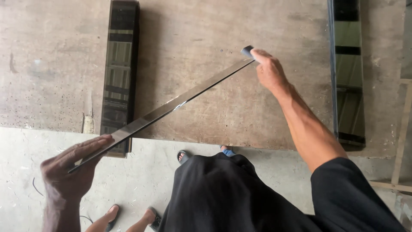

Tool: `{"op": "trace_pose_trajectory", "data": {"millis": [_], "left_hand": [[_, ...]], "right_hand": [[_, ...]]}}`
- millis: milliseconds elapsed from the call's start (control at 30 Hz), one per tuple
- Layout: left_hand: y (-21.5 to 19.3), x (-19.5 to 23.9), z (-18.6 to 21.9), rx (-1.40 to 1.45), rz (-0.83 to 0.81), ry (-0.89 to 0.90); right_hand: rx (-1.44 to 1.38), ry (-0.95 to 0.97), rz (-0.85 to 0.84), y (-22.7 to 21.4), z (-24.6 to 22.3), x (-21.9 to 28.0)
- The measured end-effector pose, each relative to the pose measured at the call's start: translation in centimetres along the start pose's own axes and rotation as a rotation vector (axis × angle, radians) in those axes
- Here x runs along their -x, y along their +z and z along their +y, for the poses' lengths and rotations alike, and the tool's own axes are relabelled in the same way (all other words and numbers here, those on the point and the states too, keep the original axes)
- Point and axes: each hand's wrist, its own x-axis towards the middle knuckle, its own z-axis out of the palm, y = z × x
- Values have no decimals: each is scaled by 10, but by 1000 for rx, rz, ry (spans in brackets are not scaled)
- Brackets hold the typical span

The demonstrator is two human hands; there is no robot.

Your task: Sanding the sharp edges of glass or acrylic panels using a manual sanding block

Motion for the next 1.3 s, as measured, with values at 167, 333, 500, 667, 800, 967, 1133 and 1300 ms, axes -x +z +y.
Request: {"op": "trace_pose_trajectory", "data": {"millis": [167, 333, 500, 667, 800, 967, 1133, 1300], "left_hand": [[2, -4, 12, -17, 9, -66], [-2, -10, 5, 20, -21, 26], [-1, 3, -19, 27, -14, -10], [-6, 10, -25, -39, 6, 24], [-8, -1, -25, 31, -12, 6], [-12, 3, -50, 20, -16, 5], [-16, -2, -67, -129, -24, -266], [-25, -85, -4, 367, -49, -283]], "right_hand": [[173, -282, -103, 11, 21, 10], [46, -29, -73, 6, -30, 1], [25, -37, -140, 2, -42, 12], [99, -130, -31, 37, -49, 3], [-70, -426, -88, 91, -223, 45], [-132, -384, -135, 49, -197, 24], [396, 212, 372, -25, 120, 35], [22, 501, 459, 18, 37, 83]]}}
